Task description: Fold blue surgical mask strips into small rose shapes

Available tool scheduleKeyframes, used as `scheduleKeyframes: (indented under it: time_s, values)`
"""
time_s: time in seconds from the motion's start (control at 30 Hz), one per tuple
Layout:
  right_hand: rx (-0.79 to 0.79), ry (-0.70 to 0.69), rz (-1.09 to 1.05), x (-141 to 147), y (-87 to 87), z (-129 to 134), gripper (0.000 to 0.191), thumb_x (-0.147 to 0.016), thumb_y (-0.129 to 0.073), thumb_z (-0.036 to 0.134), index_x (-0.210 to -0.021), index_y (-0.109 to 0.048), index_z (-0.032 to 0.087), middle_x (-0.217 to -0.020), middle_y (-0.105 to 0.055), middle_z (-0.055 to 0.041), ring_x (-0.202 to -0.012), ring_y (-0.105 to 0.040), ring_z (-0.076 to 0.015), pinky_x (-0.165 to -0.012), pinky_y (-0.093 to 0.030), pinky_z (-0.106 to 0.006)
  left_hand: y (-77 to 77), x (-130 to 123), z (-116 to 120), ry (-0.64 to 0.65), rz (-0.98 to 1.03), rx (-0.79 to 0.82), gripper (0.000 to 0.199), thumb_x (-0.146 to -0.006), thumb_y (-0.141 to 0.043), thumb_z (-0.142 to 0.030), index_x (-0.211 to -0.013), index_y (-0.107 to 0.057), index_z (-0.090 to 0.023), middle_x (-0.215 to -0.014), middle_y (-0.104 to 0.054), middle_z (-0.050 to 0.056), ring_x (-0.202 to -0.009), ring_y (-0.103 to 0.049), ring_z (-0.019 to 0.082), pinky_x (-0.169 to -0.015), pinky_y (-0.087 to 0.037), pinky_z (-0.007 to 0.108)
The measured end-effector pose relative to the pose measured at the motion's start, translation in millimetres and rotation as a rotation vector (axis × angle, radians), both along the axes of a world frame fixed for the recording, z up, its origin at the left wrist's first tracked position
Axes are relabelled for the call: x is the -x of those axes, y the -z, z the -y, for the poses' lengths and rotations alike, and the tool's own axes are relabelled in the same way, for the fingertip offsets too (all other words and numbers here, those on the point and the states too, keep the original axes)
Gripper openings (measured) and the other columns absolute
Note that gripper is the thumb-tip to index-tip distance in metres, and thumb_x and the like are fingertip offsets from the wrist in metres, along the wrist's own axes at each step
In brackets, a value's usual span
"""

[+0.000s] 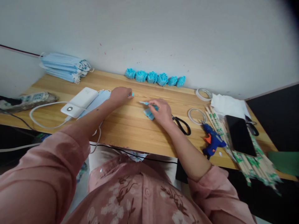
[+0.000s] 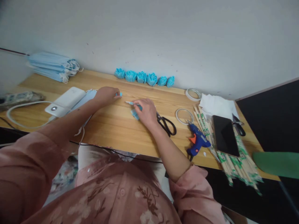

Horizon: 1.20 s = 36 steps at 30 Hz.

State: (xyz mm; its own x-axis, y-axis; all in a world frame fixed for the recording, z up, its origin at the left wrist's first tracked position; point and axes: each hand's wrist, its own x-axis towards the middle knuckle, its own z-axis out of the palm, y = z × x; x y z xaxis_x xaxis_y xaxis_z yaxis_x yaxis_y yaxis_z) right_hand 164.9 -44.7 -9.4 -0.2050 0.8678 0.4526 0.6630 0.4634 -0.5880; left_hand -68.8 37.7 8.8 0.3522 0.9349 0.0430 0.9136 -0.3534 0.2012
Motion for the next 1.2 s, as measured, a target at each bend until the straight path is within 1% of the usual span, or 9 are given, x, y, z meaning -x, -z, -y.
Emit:
scheduleKeyframes:
  time_s: [0.23,0.37,0.47,0.57,0.7,0.8,0.93,1.03,1.2]
  values:
    - [0.051,0.281,-0.723,-16.6,-6.8,-0.4,0.021,-0.084,-0.065,0.043,-0.089,-0.067,0.022,-0.084,-0.071,-0.0006,-0.079,-0.066,-0.0183,-0.077,-0.053,-0.033,-23.9,-21.4,12.4,-0.029,0.309,-0.037,0.03,-0.092,-0.054,-0.035,-0.1,-0.077,-0.018,-0.099,-0.077,0.01,-0.092,-0.065,0.024,-0.077,-0.041,0.031]
    - [0.082,0.307,-0.844,-17.4,-13.6,1.2,0.026,-0.082,-0.066,0.045,-0.092,-0.067,0.022,-0.085,-0.071,-0.0002,-0.079,-0.064,-0.0163,-0.075,-0.053,-0.03,-31.0,-46.5,40.2,0.099,0.746,0.359,0.037,-0.093,-0.053,-0.041,-0.084,-0.077,-0.014,-0.075,-0.071,0.005,-0.065,-0.056,0.014,-0.064,-0.041,0.027]
    - [0.079,0.297,-0.869,-16.9,-15.9,2.4,0.023,-0.081,-0.067,0.042,-0.091,-0.067,0.021,-0.085,-0.072,-0.0003,-0.079,-0.064,-0.016,-0.076,-0.054,-0.03,-26.9,-62.4,52.2,0.146,0.998,0.593,0.041,-0.092,-0.058,-0.049,-0.082,-0.076,-0.014,-0.073,-0.071,0.007,-0.063,-0.057,0.013,-0.064,-0.044,0.027]
    - [0.046,0.294,-0.763,-17.3,-15.8,4.0,0.021,-0.084,-0.064,0.042,-0.09,-0.067,0.022,-0.085,-0.073,-0.0012,-0.08,-0.067,-0.0177,-0.077,-0.055,-0.032,-19.1,-72.8,53.7,0.109,1.224,0.738,0.044,-0.087,-0.067,-0.056,-0.094,-0.077,-0.014,-0.092,-0.077,0.013,-0.074,-0.066,0.017,-0.07,-0.049,0.03]
    - [-0.07,0.225,-0.289,-16.6,-17.8,8.6,0.016,-0.091,-0.058,0.035,-0.09,-0.071,0.025,-0.096,-0.078,-0.0044,-0.095,-0.07,-0.0228,-0.091,-0.054,-0.04,-12.1,-81.1,51.2,0.075,1.493,0.898,0.045,-0.083,-0.074,-0.056,-0.098,-0.075,-0.013,-0.1,-0.077,0.016,-0.09,-0.071,0.023,-0.083,-0.054,0.036]
    - [-0.138,0.064,-0.023,-14.6,-22.4,13.3,0.018,-0.094,-0.057,0.033,-0.094,-0.074,0.027,-0.106,-0.079,-0.0046,-0.107,-0.07,-0.0244,-0.105,-0.047,-0.046,-8.9,-83.3,50.7,-0.026,1.593,0.859,0.024,-0.087,-0.073,-0.035,-0.084,-0.072,-0.011,-0.088,-0.076,0.012,-0.083,-0.07,0.019,-0.083,-0.056,0.034]
    - [-0.125,0.124,-0.182,-16.0,-25.7,15.9,0.022,-0.098,-0.054,0.037,-0.101,-0.073,0.026,-0.108,-0.079,-0.0054,-0.107,-0.07,-0.0238,-0.107,-0.047,-0.047,-3.2,-80.1,49.8,-0.186,1.616,0.801,0.011,-0.089,-0.066,-0.018,-0.085,-0.072,-0.01,-0.086,-0.076,0.01,-0.076,-0.069,0.016,-0.072,-0.057,0.029]
    - [-0.02,0.229,-0.444,-21.4,-20.3,10.9,0.027,-0.096,-0.056,0.044,-0.109,-0.07,0.025,-0.113,-0.077,-0.0077,-0.11,-0.07,-0.0238,-0.102,-0.052,-0.043,0.9,-76.8,49.0,-0.186,1.619,0.81,0.009,-0.089,-0.068,-0.018,-0.091,-0.072,-0.01,-0.094,-0.077,0.012,-0.084,-0.072,0.019,-0.071,-0.059,0.029]
    - [0.164,0.185,-0.608,-28.7,-6.9,1.0,0.038,-0.093,-0.06,0.048,-0.122,-0.062,0.024,-0.119,-0.076,-0.0098,-0.111,-0.071,-0.0231,-0.098,-0.056,-0.043,3.4,-74.6,47.6,-0.162,1.662,0.829,0.016,-0.089,-0.07,-0.021,-0.099,-0.072,-0.009,-0.105,-0.077,0.015,-0.091,-0.074,0.022,-0.072,-0.062,0.03]
